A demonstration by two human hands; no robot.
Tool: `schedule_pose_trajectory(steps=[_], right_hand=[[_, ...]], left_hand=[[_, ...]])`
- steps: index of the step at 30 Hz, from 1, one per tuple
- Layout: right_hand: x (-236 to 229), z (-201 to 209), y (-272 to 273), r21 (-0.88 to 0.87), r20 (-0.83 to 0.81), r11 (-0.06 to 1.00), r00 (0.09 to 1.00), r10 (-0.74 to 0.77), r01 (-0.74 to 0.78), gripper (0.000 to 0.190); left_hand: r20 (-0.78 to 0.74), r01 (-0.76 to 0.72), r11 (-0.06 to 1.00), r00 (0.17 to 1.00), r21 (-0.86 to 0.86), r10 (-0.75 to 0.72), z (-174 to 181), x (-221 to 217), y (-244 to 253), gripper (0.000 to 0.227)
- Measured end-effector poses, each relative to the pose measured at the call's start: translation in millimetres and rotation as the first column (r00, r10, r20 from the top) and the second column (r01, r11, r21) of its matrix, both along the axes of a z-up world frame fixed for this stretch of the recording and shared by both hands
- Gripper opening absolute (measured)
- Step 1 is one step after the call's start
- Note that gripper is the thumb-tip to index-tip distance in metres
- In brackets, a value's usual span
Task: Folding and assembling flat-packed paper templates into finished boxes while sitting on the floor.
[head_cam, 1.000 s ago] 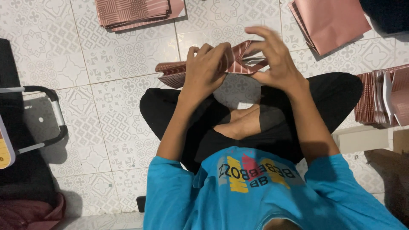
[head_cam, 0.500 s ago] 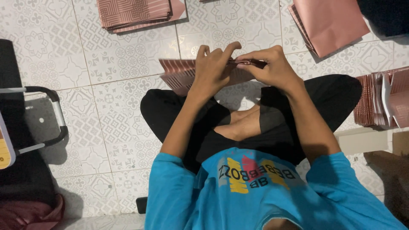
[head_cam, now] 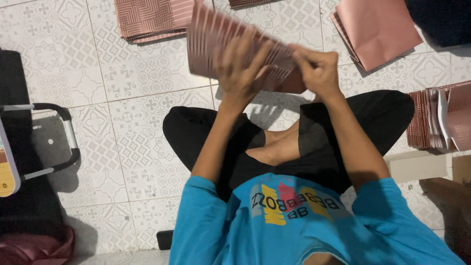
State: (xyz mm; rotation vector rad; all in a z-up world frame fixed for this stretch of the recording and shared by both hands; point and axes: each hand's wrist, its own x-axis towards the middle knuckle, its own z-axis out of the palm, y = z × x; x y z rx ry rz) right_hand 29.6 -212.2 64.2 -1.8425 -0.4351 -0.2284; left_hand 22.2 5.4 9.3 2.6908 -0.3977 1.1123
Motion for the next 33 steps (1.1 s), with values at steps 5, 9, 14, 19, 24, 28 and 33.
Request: schedule_pose_trajectory(steps=[5,9,14,19,24,28,33], right_hand=[[11.6,-31.0,-4.3,0.563,-0.307,0.809,0.952,0.016,0.168,0.038],[6.4,-53.4,4.3,0.737,-0.489,0.607,0.854,0.175,0.298,0.032],[4.4,-66.9,5.1,0.630,-0.574,0.727,0.794,0.198,0.274,0.035],[16.5,-101.8,1.5,0.401,-0.609,0.862,0.793,0.000,0.309,0.030],[25.1,-141.7,2.8,0.300,-0.660,0.890,0.749,-0.066,0.343,0.030],[34.7,-198.0,0.5,0.195,-0.645,0.932,0.755,-0.114,0.307,0.034],[33.5,-212.9,0.0,-0.339,-0.270,0.931,0.935,-0.232,0.133,0.073]], left_hand=[[-0.115,-0.116,0.719,0.992,-0.685,0.050,-4.7,-21.6,-0.5,0.112],[-0.251,-0.303,0.013,0.765,-0.953,-0.593,-12.8,-36.7,0.1,0.093],[-0.215,-0.295,-0.068,0.818,-0.953,-0.533,-22.8,-29.5,7.7,0.038],[-0.344,-0.390,0.057,0.724,-0.919,-0.598,-79.8,-15.8,26.5,0.048],[-0.504,-0.494,0.187,0.655,-0.849,-0.562,-128.9,1.8,32.1,0.032],[-0.667,-0.567,0.351,0.640,-0.745,-0.381,-183.1,12.3,32.4,0.031],[-0.671,-0.374,0.854,0.740,-0.362,0.040,-180.2,10.0,29.9,0.071]])
